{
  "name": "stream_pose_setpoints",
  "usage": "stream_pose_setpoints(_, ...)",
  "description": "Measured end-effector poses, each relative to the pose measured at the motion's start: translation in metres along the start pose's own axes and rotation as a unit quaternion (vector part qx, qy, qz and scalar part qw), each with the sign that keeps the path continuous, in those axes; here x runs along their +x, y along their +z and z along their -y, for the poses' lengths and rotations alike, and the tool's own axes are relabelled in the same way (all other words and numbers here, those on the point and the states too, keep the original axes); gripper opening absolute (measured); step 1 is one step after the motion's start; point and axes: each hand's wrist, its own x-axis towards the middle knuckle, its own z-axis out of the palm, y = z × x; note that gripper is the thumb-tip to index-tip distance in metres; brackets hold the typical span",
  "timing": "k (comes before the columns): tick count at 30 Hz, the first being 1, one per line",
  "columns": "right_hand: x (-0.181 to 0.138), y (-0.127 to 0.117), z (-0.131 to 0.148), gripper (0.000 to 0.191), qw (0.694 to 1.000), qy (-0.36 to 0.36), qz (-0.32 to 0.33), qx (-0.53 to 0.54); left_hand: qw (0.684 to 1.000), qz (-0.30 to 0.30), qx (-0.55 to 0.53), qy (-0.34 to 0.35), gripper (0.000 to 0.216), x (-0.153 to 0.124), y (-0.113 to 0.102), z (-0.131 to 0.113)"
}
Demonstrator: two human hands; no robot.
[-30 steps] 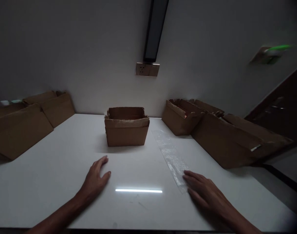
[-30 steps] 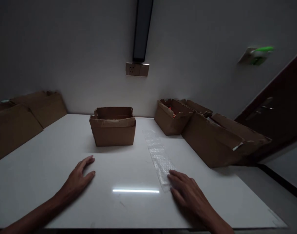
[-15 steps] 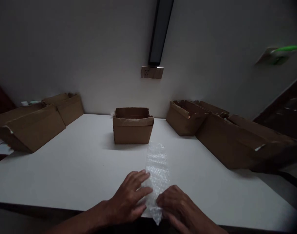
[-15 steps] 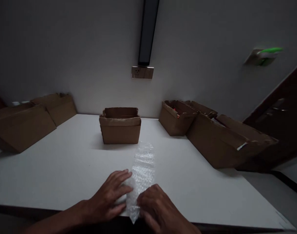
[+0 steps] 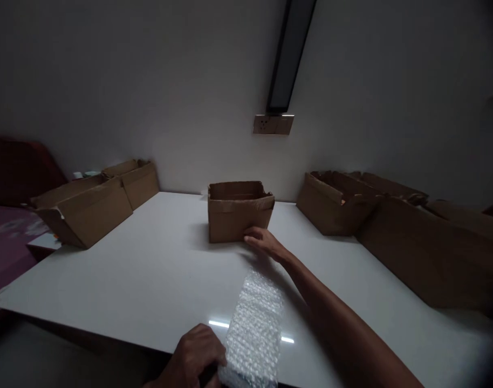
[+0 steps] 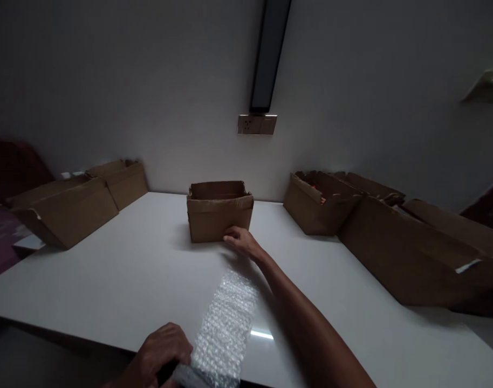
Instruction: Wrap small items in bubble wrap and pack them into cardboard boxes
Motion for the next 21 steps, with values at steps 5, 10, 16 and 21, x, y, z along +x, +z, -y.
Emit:
stream_pose_setpoints(5, -0.042, -0.004, -0.021, 0.042, 0.999, 0.023, 0.009, -0.025, 0.996, -0.029, -0.041, -0.068, 0.012, -0.001, -0.007, -0.021)
stream_pose_setpoints(10, -0.114, -0.011, -0.038, 0.048, 0.987, 0.036, -0.006, -0.158, 0.989, -0.036, -0.087, -0.109, 0.028, 0.017, -0.008, -0.044)
stream_pose_setpoints(16, -0.101, 0.018, -0.032, 0.042, 0.953, -0.055, 0.001, -0.297, 0.991, -0.05, -0.073, -0.097, 0.027, 0.019, 0.0, -0.047)
stream_pose_setpoints(21, -0.056, 0.039, -0.013, 0.04, 0.952, -0.094, 0.004, -0.293, 0.991, -0.063, -0.056, -0.102, 0.025, 0.007, -0.006, -0.036)
